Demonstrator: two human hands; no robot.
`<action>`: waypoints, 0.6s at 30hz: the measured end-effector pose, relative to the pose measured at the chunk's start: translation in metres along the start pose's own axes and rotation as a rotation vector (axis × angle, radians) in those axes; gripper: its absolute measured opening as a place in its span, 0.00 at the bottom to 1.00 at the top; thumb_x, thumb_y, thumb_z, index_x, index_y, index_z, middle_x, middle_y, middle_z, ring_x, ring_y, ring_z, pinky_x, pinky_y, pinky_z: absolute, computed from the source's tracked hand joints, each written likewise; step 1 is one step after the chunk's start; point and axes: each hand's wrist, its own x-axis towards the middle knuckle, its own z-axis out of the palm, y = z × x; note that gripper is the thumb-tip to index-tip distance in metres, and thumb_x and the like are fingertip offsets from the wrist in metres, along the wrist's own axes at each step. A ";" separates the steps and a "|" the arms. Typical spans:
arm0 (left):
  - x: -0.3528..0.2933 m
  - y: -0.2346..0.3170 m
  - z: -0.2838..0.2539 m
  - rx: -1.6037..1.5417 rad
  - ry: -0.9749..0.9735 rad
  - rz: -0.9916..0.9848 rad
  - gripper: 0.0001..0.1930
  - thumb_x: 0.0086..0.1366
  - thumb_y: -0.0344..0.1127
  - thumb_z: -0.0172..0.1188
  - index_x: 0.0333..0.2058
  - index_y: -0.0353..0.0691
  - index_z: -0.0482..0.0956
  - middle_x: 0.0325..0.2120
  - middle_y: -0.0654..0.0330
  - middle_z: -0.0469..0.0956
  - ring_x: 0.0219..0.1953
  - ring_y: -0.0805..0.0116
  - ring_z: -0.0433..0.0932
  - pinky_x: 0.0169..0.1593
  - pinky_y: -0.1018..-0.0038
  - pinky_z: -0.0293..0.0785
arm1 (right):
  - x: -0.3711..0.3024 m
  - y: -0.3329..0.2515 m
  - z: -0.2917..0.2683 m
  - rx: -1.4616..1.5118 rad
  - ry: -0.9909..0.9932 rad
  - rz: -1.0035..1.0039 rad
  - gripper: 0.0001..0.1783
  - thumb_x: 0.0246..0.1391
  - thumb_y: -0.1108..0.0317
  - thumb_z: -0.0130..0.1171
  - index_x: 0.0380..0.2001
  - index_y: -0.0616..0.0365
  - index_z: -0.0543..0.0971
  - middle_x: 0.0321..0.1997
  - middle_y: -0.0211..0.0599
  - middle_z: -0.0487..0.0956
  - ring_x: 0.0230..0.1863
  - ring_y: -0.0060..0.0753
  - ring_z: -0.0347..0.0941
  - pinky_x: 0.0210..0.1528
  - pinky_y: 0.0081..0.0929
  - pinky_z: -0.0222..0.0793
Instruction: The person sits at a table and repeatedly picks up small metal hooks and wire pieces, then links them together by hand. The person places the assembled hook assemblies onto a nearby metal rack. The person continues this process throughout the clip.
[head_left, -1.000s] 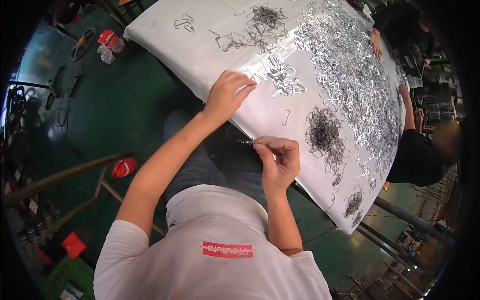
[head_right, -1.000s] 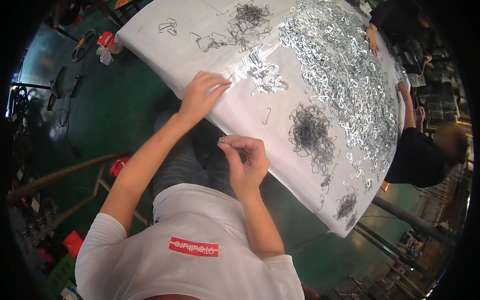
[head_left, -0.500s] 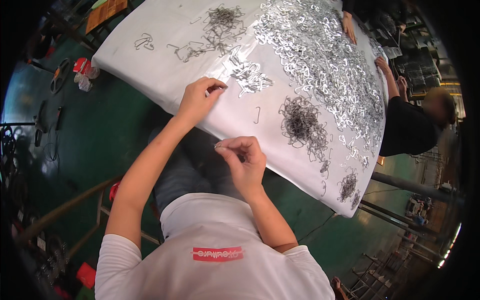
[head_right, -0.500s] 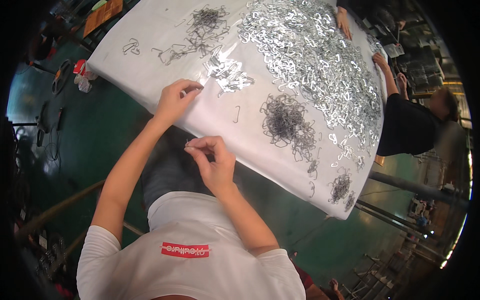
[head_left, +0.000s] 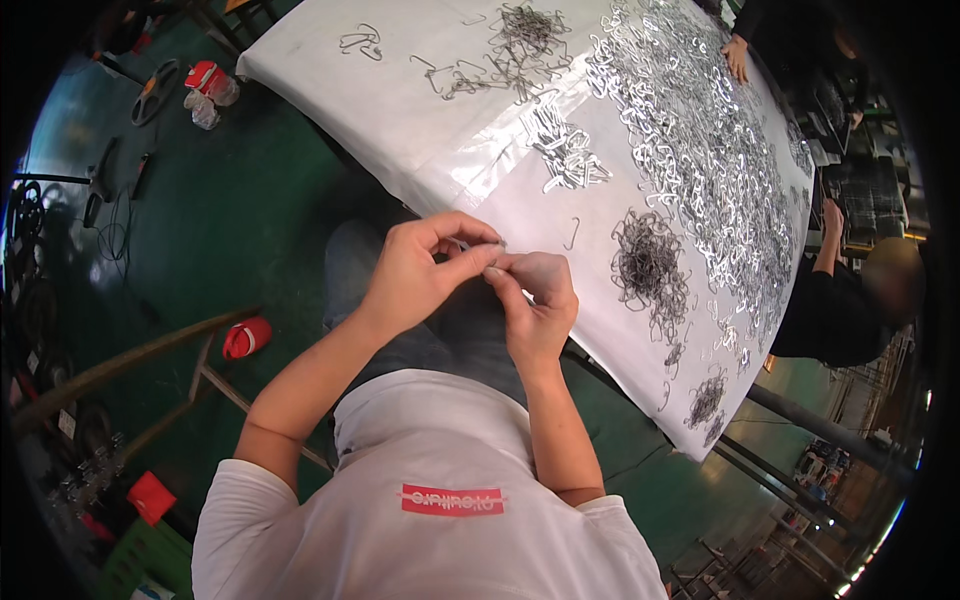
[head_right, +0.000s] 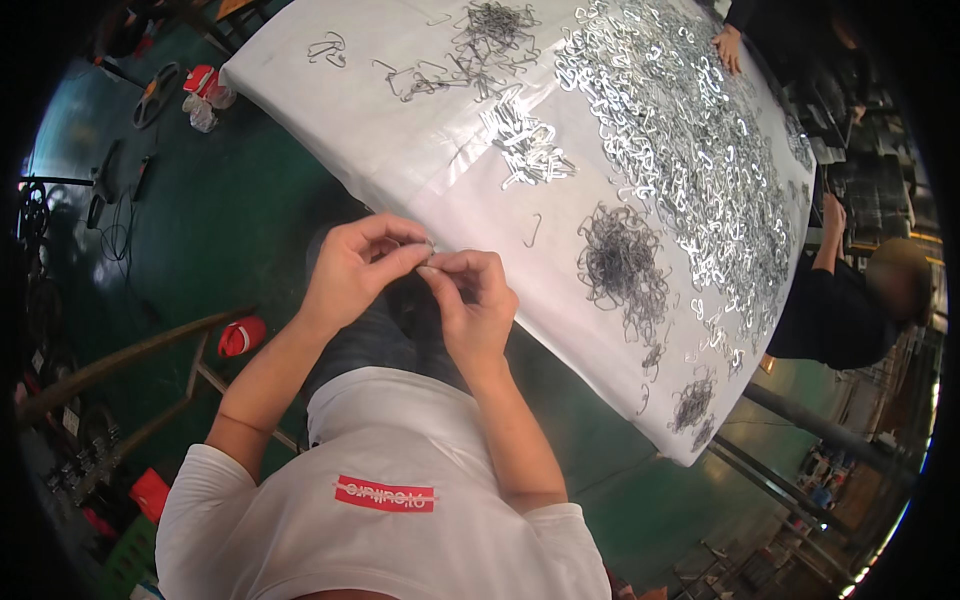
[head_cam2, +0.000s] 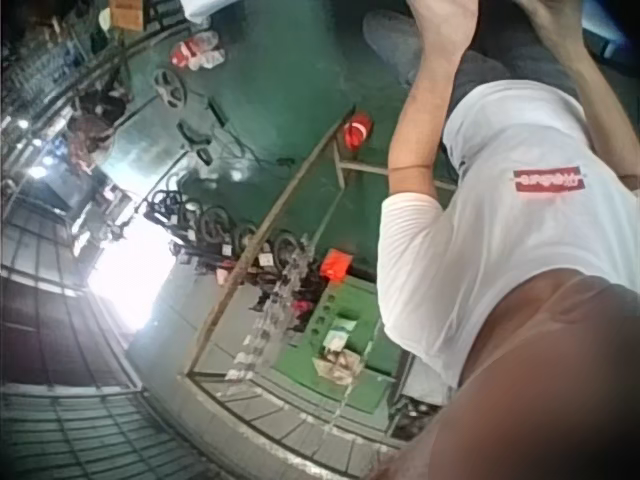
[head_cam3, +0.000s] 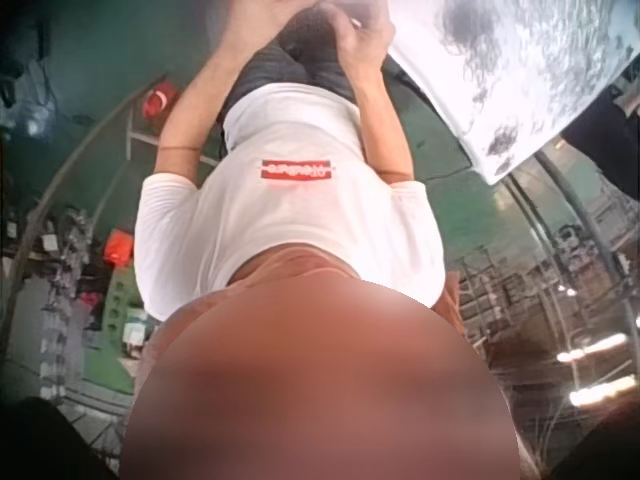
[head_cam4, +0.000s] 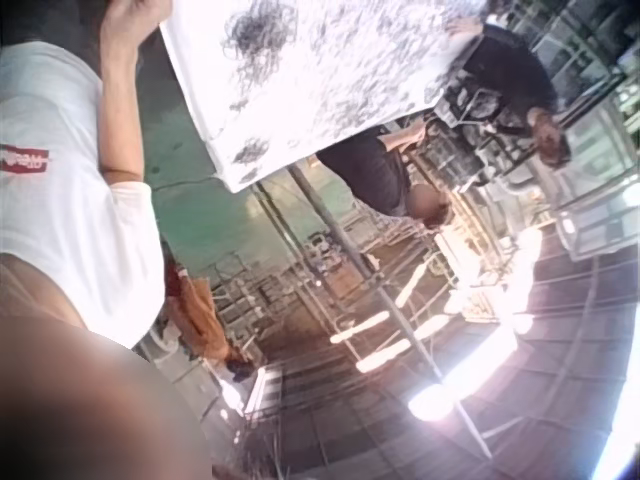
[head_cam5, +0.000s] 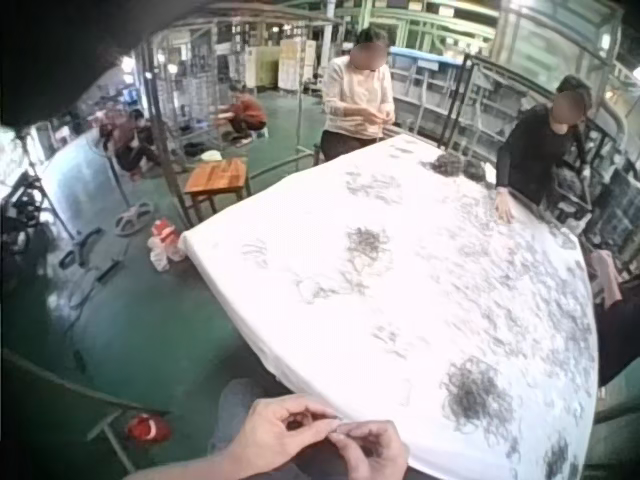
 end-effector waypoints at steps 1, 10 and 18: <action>0.000 -0.001 -0.002 0.039 0.006 0.025 0.08 0.57 0.26 0.64 0.36 0.34 0.81 0.32 0.62 0.82 0.32 0.78 0.77 0.35 0.80 0.73 | 0.001 0.002 0.001 -0.001 -0.011 0.043 0.10 0.50 0.81 0.62 0.32 0.63 0.70 0.32 0.37 0.80 0.32 0.24 0.77 0.36 0.20 0.75; -0.003 -0.012 -0.012 0.159 0.074 0.209 0.07 0.54 0.23 0.65 0.33 0.38 0.81 0.35 0.60 0.79 0.32 0.72 0.77 0.34 0.78 0.72 | 0.069 0.024 -0.017 -0.248 -0.184 0.071 0.07 0.53 0.70 0.59 0.36 0.58 0.77 0.34 0.31 0.78 0.34 0.24 0.73 0.30 0.22 0.66; -0.009 -0.004 -0.008 0.175 0.119 0.151 0.08 0.52 0.21 0.66 0.32 0.36 0.82 0.32 0.59 0.78 0.31 0.72 0.76 0.34 0.78 0.72 | 0.277 0.086 0.068 -0.908 -0.298 -0.100 0.10 0.52 0.62 0.60 0.35 0.54 0.83 0.36 0.39 0.82 0.40 0.41 0.78 0.42 0.36 0.72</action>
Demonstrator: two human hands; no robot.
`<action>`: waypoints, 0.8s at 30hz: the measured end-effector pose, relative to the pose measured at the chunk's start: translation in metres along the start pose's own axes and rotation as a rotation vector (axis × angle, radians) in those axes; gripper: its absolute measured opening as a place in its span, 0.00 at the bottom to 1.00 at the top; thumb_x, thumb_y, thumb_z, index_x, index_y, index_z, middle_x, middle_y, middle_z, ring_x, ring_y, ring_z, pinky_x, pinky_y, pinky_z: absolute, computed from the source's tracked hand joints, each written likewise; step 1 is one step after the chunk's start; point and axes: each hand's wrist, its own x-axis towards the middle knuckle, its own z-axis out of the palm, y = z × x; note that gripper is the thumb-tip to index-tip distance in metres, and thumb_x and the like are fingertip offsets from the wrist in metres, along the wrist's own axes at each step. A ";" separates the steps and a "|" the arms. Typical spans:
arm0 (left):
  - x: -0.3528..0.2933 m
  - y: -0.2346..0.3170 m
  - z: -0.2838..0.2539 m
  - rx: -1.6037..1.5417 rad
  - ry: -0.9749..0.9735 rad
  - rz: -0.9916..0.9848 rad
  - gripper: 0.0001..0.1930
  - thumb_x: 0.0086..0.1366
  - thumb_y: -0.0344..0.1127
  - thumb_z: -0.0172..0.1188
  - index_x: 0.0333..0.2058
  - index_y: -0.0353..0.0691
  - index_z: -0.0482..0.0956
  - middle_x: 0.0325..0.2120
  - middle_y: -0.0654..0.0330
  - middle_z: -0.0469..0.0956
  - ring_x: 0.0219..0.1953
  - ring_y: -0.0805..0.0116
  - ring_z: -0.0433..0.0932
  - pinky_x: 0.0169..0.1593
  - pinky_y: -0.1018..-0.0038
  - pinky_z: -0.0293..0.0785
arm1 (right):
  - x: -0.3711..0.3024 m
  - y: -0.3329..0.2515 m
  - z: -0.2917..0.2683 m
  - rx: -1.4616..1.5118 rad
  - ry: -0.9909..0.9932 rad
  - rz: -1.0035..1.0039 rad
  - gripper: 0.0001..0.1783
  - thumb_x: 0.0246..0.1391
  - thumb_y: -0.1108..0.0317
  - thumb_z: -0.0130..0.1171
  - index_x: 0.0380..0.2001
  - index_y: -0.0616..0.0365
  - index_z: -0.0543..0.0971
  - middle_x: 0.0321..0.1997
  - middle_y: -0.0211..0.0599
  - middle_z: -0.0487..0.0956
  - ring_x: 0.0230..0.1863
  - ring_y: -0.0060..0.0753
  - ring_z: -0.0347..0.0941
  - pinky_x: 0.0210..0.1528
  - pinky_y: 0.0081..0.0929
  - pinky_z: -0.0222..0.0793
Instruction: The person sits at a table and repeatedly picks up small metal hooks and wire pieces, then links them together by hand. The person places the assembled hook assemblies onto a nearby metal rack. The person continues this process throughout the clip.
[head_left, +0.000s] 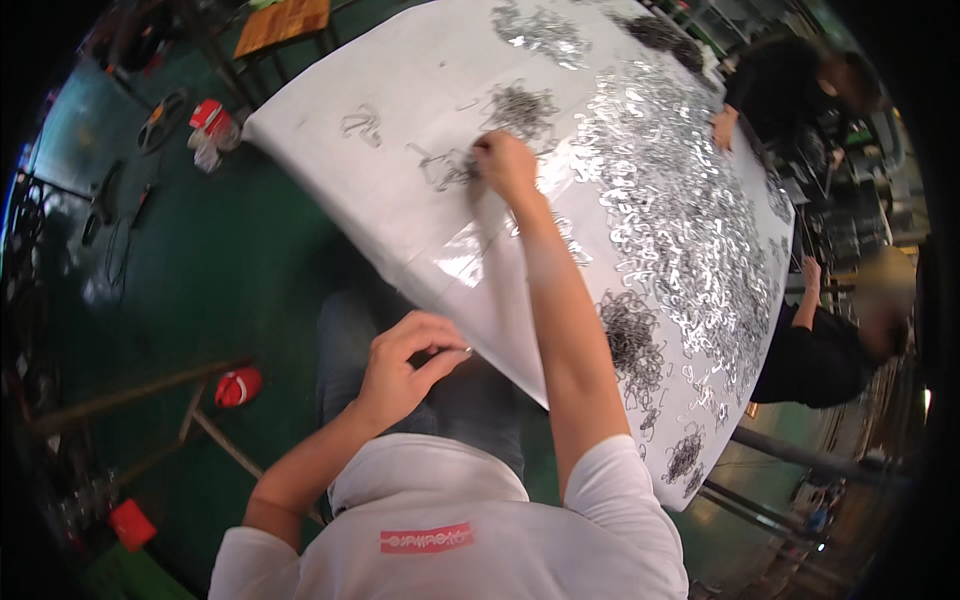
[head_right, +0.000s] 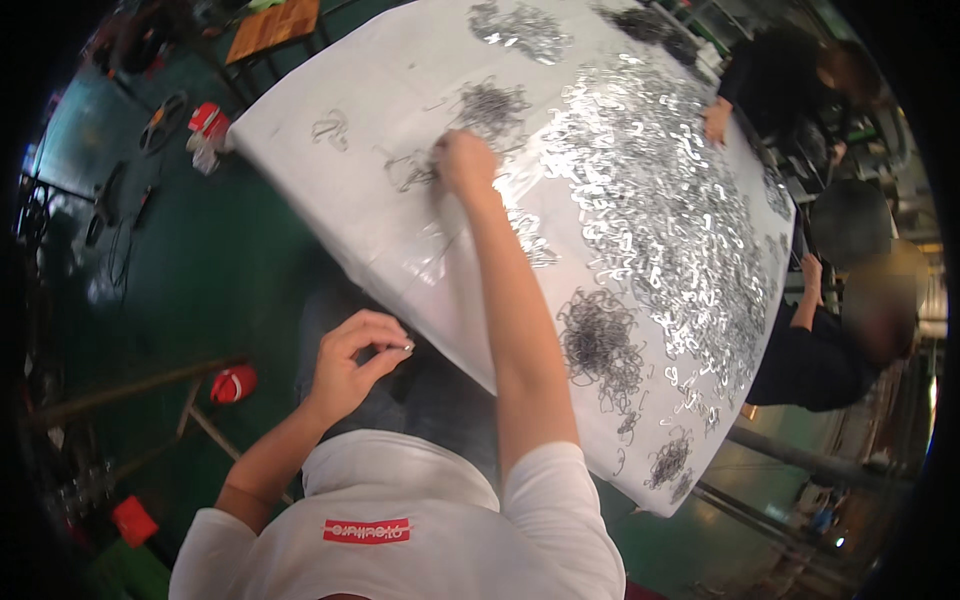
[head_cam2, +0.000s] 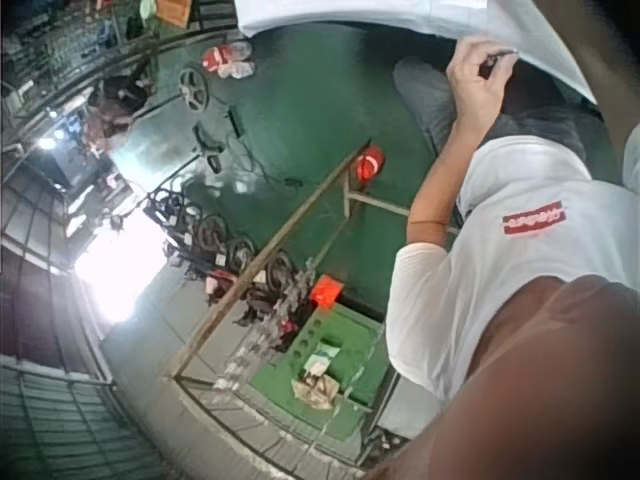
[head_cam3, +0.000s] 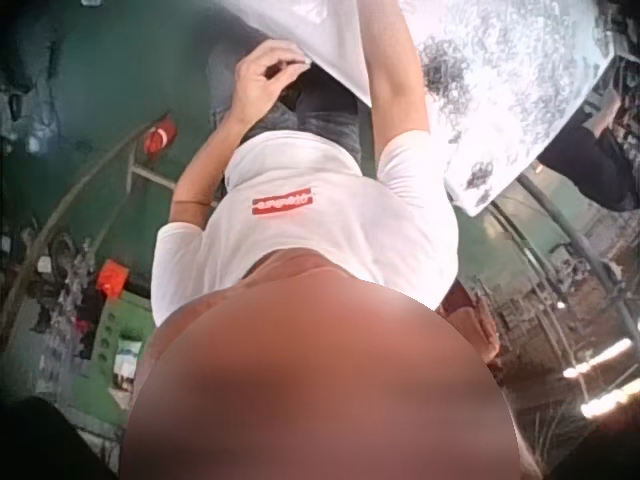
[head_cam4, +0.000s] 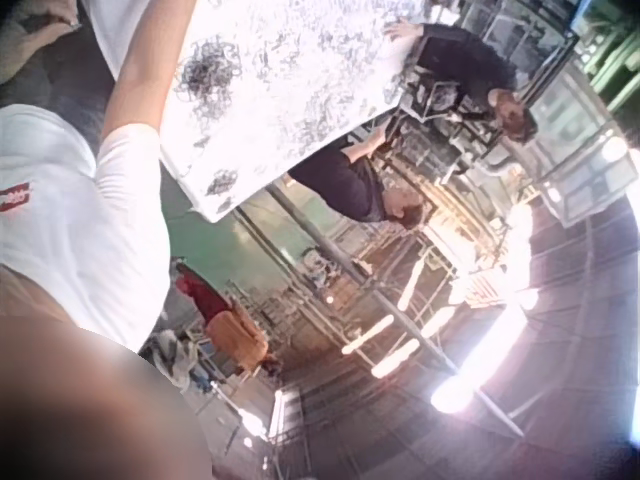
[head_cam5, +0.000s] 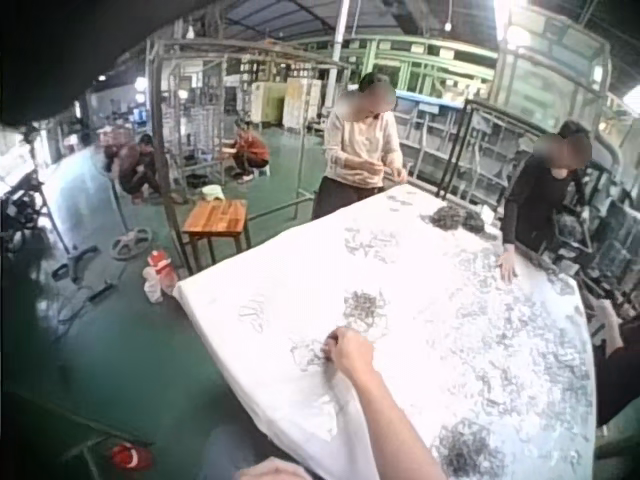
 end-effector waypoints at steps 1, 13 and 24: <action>0.000 0.001 0.001 0.010 -0.001 0.015 0.07 0.52 0.21 0.66 0.32 0.36 0.82 0.32 0.59 0.78 0.31 0.72 0.76 0.34 0.78 0.72 | 0.017 -0.004 0.005 -0.089 -0.184 0.077 0.12 0.50 0.59 0.61 0.35 0.52 0.84 0.38 0.40 0.82 0.43 0.43 0.78 0.44 0.38 0.73; -0.006 0.000 0.013 -0.016 -0.005 0.060 0.06 0.52 0.21 0.65 0.31 0.36 0.82 0.30 0.60 0.81 0.31 0.71 0.76 0.33 0.78 0.71 | -0.073 -0.006 -0.041 0.444 -0.001 0.010 0.09 0.51 0.69 0.61 0.33 0.63 0.75 0.36 0.47 0.81 0.40 0.45 0.77 0.43 0.40 0.70; -0.012 -0.006 0.026 0.019 0.018 0.068 0.08 0.53 0.22 0.65 0.33 0.37 0.82 0.27 0.62 0.80 0.26 0.72 0.74 0.31 0.78 0.71 | -0.277 -0.049 -0.108 1.356 0.084 0.353 0.15 0.50 0.78 0.65 0.38 0.61 0.69 0.33 0.37 0.78 0.30 0.23 0.75 0.28 0.17 0.70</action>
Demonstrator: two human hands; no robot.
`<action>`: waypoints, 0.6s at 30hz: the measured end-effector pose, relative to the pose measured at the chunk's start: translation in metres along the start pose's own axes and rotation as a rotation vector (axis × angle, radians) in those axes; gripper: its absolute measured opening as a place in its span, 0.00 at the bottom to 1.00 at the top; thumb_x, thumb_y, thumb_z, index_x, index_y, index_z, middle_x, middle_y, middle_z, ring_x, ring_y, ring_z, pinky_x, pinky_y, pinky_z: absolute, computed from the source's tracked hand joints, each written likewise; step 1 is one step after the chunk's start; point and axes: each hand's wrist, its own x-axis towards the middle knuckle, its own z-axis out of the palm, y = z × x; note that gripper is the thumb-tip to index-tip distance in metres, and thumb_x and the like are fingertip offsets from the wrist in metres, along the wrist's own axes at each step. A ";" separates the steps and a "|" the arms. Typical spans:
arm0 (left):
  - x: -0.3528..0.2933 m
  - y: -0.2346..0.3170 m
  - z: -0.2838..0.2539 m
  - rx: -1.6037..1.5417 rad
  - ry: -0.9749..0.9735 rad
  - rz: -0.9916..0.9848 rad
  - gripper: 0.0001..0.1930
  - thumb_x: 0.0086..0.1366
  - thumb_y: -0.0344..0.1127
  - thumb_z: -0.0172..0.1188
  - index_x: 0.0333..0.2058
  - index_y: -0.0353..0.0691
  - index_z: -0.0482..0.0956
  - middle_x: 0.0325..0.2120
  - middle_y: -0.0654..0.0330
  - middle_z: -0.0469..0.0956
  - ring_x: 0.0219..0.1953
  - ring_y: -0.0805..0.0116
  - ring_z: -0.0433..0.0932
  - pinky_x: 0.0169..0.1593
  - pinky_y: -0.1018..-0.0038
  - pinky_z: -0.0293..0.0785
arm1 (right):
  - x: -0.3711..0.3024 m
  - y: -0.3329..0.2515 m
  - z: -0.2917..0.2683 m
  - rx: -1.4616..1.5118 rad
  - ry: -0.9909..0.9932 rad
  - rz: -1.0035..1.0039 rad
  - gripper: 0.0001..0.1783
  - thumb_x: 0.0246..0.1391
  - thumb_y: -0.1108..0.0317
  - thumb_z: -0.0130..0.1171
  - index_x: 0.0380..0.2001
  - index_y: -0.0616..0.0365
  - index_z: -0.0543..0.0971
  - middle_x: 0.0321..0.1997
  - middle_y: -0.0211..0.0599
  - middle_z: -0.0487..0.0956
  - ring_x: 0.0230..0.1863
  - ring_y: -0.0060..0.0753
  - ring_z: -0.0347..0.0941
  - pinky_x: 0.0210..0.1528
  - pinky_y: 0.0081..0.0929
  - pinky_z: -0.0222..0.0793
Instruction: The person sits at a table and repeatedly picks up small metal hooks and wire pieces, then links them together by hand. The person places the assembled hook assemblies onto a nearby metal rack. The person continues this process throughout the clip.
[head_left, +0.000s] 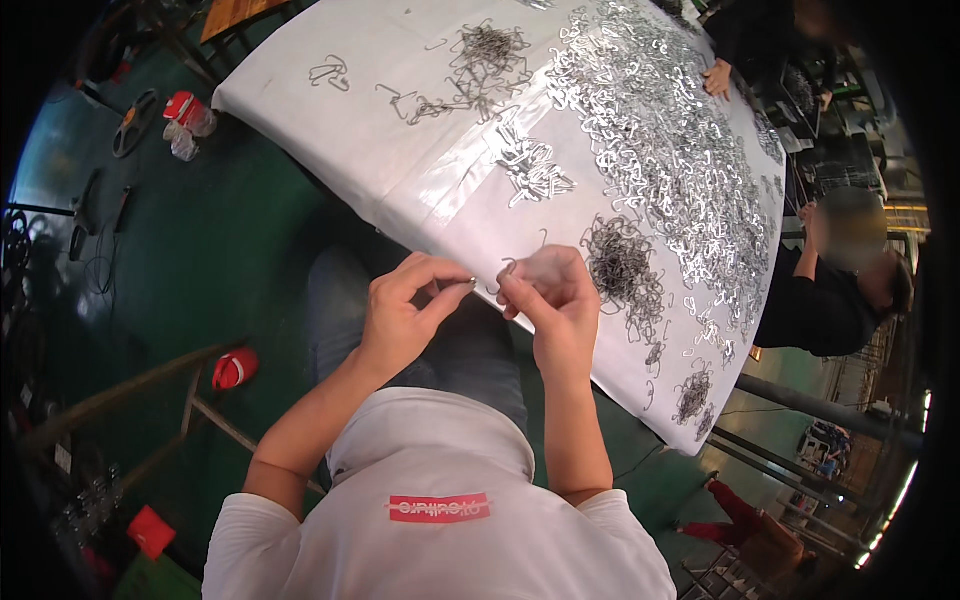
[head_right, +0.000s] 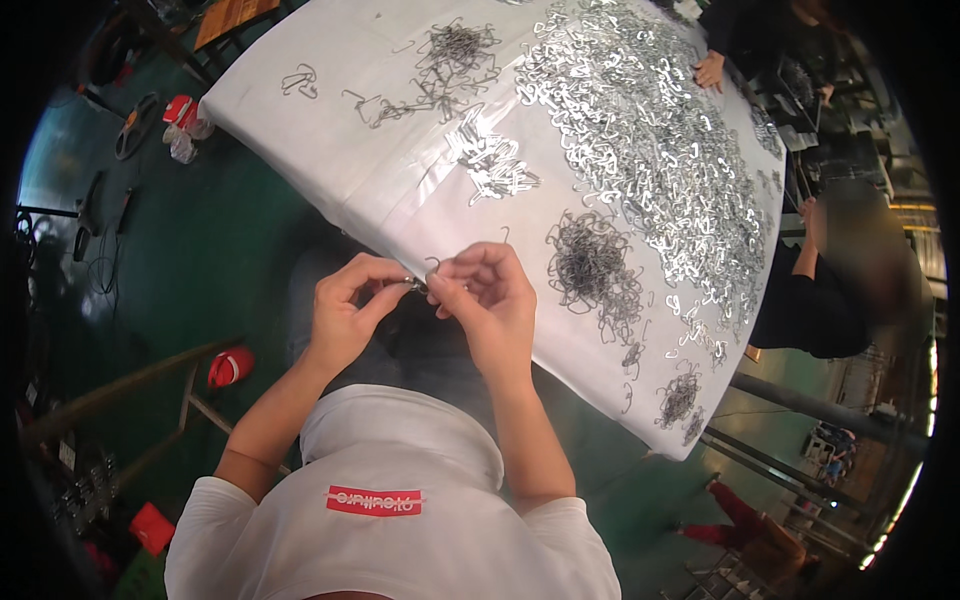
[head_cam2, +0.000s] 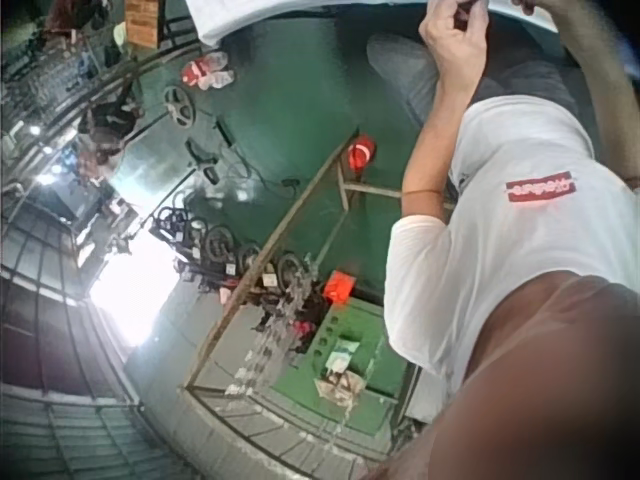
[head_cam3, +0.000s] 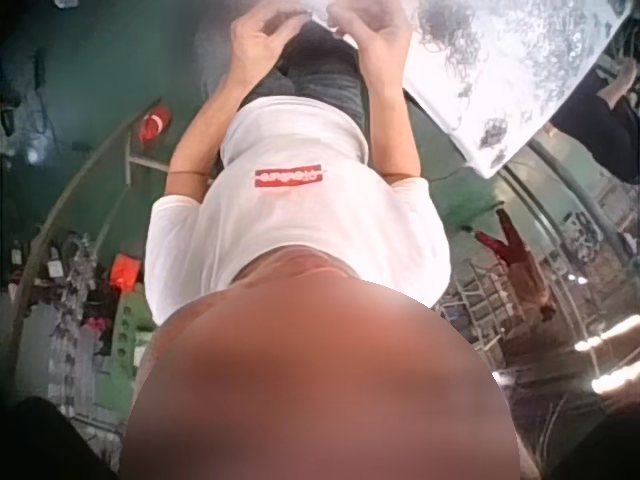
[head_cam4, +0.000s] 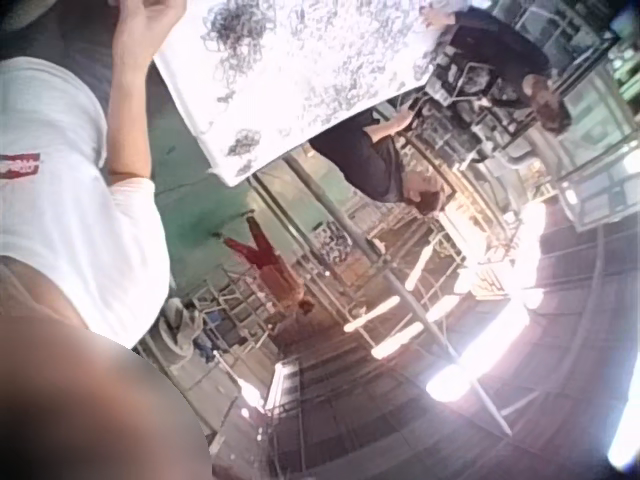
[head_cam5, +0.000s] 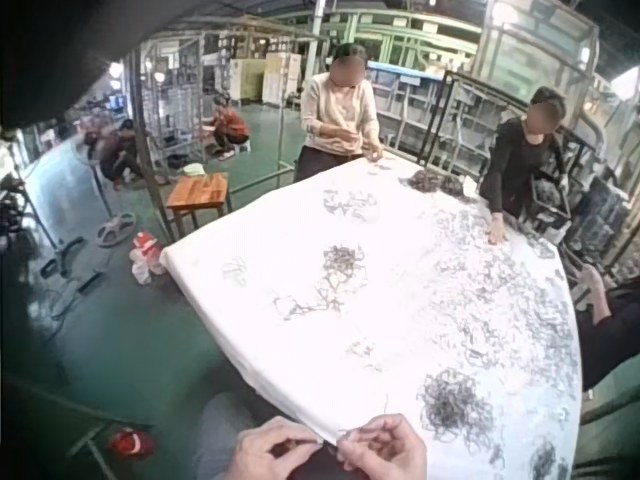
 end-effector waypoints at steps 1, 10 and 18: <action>0.000 0.000 0.001 -0.011 -0.002 0.010 0.08 0.53 0.22 0.65 0.34 0.37 0.82 0.27 0.62 0.81 0.26 0.72 0.75 0.31 0.78 0.71 | -0.006 0.002 0.001 0.025 0.005 0.003 0.15 0.50 0.79 0.64 0.38 0.61 0.69 0.33 0.38 0.78 0.30 0.24 0.75 0.29 0.18 0.71; -0.006 0.004 0.010 0.037 0.017 0.099 0.11 0.54 0.21 0.63 0.37 0.38 0.81 0.30 0.61 0.81 0.31 0.71 0.77 0.33 0.77 0.73 | -0.012 0.027 0.012 0.040 0.139 -0.139 0.13 0.53 0.81 0.60 0.37 0.61 0.66 0.34 0.40 0.77 0.31 0.25 0.75 0.35 0.20 0.74; 0.039 -0.036 0.021 0.201 0.136 0.257 0.09 0.55 0.24 0.62 0.36 0.37 0.81 0.31 0.56 0.79 0.34 0.60 0.76 0.37 0.69 0.72 | -0.016 0.044 0.013 -0.088 0.213 -0.489 0.16 0.51 0.86 0.59 0.37 0.61 0.65 0.35 0.44 0.77 0.34 0.27 0.76 0.35 0.21 0.76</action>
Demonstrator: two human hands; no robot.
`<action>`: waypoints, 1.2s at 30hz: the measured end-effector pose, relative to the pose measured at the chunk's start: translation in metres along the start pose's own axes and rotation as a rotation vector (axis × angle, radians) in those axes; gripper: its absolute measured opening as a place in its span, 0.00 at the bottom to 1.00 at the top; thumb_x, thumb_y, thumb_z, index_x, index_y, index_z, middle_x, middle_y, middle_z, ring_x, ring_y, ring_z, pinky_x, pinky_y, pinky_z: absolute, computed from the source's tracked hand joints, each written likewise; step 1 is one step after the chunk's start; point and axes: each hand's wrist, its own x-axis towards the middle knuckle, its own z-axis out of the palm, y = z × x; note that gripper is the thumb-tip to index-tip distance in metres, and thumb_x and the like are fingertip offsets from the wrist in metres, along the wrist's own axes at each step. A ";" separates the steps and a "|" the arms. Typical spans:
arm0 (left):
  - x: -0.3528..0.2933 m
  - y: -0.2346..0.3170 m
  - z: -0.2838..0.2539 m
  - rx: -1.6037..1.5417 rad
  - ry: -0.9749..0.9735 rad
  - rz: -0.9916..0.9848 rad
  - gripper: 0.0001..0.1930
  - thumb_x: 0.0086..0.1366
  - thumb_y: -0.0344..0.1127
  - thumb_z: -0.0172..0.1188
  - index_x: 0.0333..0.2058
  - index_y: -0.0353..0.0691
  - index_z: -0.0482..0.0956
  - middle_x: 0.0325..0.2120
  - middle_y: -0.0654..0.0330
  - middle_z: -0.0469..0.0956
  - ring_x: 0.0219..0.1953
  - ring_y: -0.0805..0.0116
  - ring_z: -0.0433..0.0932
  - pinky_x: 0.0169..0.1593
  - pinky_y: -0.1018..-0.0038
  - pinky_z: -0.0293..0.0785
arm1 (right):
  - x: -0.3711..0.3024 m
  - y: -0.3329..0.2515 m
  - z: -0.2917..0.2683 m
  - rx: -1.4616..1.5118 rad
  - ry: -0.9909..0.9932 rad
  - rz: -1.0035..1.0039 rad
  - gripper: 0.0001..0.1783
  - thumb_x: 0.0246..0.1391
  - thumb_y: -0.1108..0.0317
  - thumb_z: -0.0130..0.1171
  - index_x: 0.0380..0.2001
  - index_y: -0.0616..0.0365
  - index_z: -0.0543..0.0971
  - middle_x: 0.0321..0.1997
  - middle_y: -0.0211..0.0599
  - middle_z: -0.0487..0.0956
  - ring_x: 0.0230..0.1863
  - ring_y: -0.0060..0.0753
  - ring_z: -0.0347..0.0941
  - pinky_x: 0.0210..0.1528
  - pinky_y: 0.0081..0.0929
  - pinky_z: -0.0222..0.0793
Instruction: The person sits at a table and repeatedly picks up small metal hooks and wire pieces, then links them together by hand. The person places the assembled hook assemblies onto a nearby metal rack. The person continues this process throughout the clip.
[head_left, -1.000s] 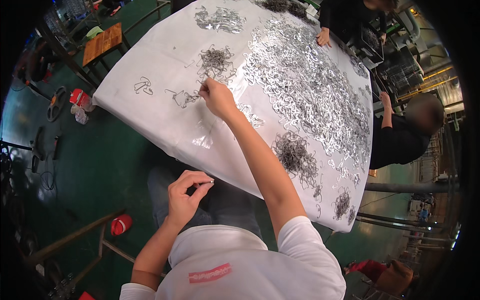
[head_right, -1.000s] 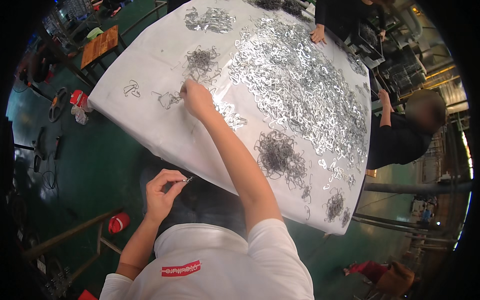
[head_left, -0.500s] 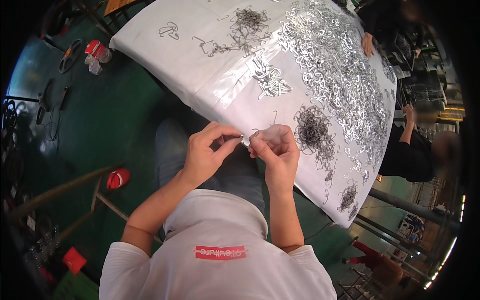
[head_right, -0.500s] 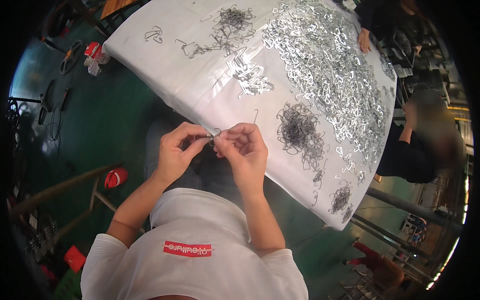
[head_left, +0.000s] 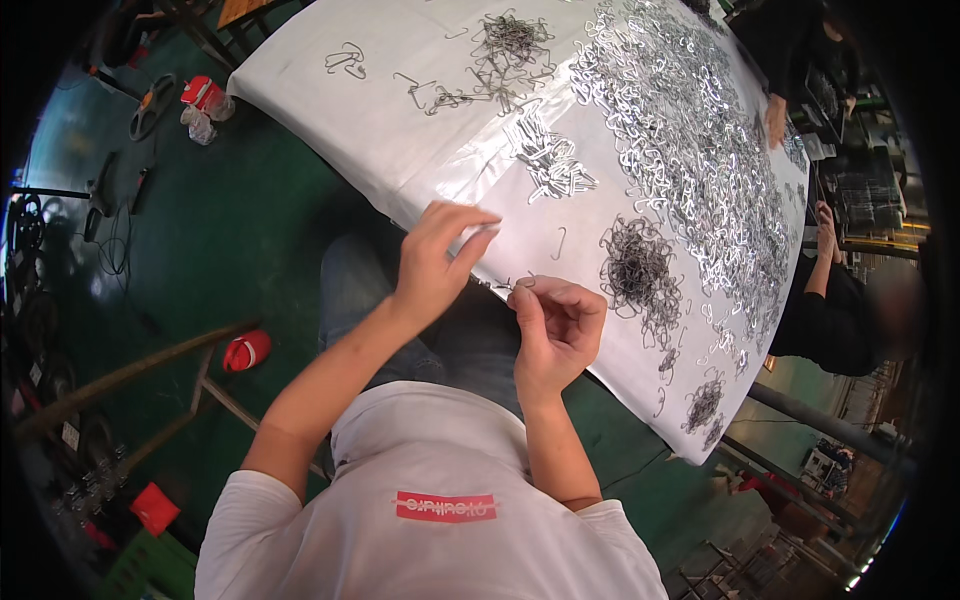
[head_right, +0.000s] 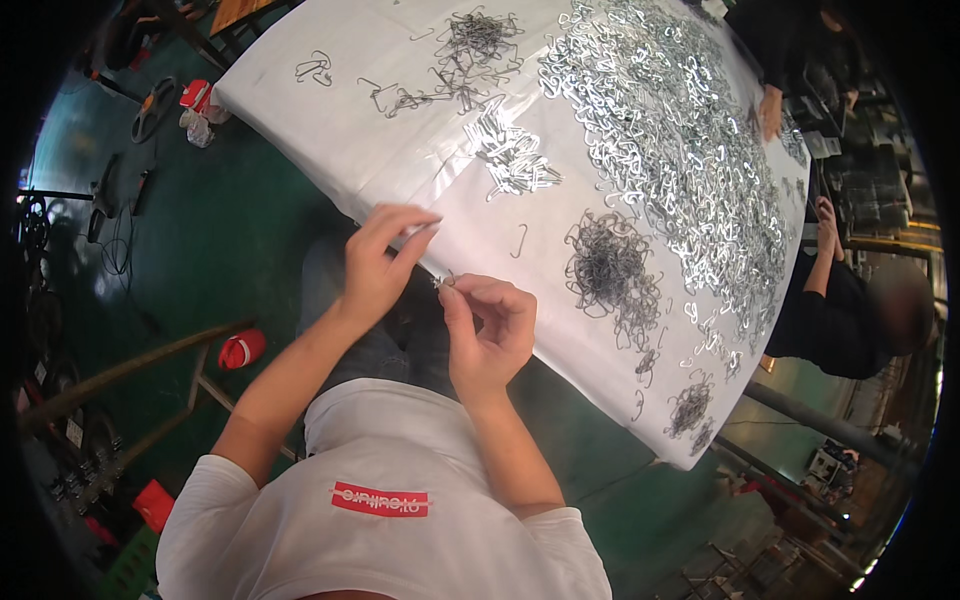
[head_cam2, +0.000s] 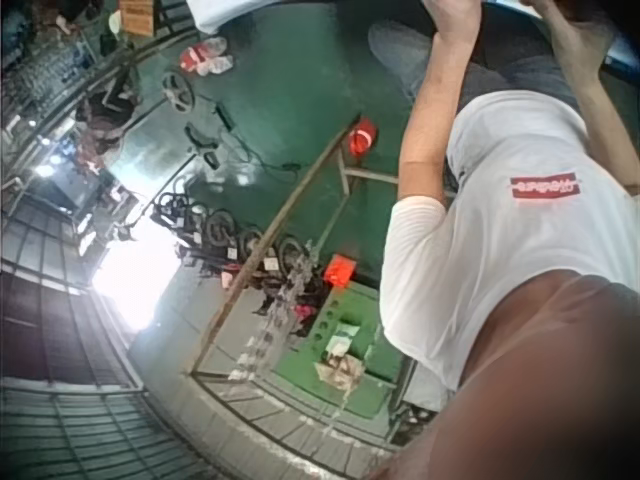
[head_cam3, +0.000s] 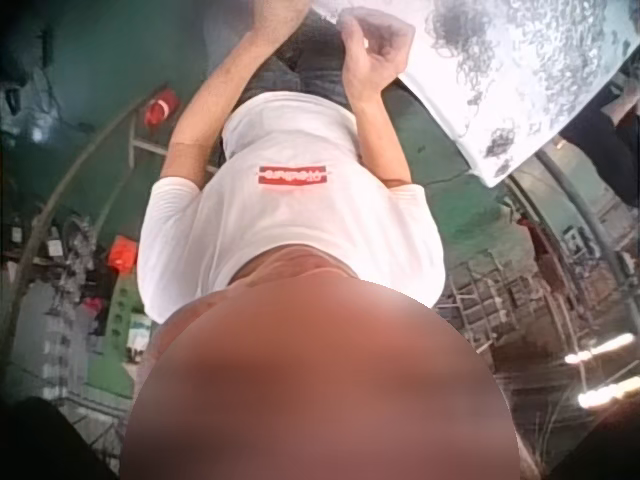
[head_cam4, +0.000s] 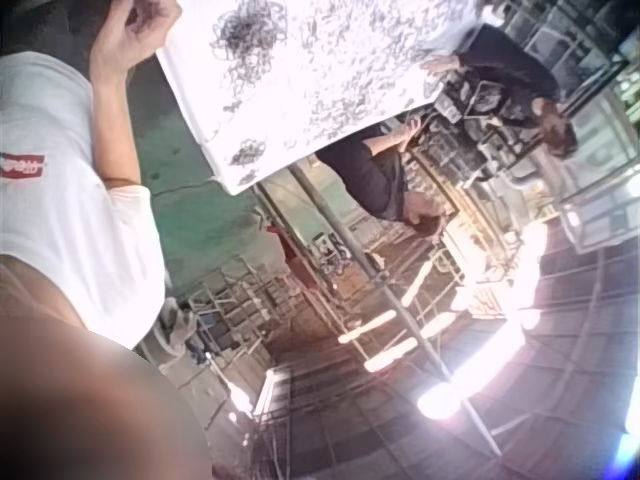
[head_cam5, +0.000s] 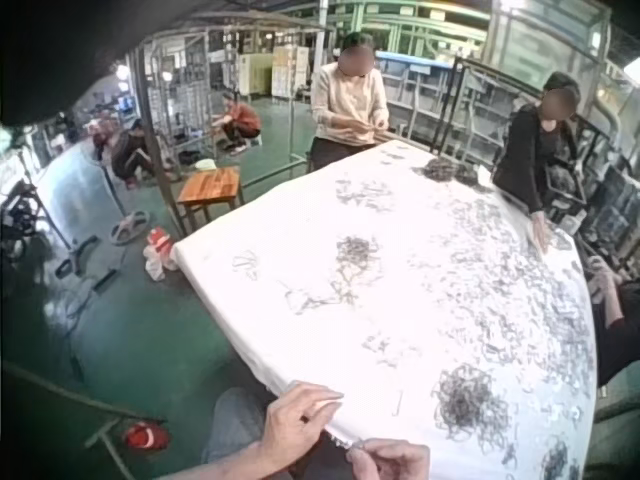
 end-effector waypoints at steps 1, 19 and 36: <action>0.012 -0.012 0.011 0.031 -0.055 0.031 0.09 0.55 0.26 0.63 0.36 0.37 0.80 0.31 0.56 0.79 0.35 0.60 0.76 0.39 0.68 0.72 | 0.000 0.001 -0.001 -0.004 -0.008 -0.018 0.17 0.50 0.87 0.59 0.37 0.61 0.65 0.35 0.45 0.77 0.35 0.27 0.76 0.35 0.20 0.76; 0.034 0.016 0.014 -0.287 -0.343 -0.461 0.08 0.58 0.28 0.63 0.37 0.33 0.81 0.32 0.57 0.83 0.34 0.71 0.81 0.40 0.77 0.75 | 0.000 0.002 -0.010 -0.135 0.021 0.064 0.10 0.52 0.80 0.62 0.35 0.65 0.70 0.33 0.39 0.79 0.32 0.22 0.76 0.35 0.19 0.76; 0.002 0.051 -0.041 -0.200 -0.142 -0.232 0.08 0.53 0.24 0.65 0.34 0.37 0.82 0.30 0.62 0.80 0.30 0.74 0.73 0.37 0.79 0.69 | 0.006 0.022 0.003 -0.402 -0.193 -0.105 0.14 0.53 0.82 0.58 0.41 0.61 0.68 0.37 0.35 0.76 0.34 0.22 0.74 0.33 0.16 0.69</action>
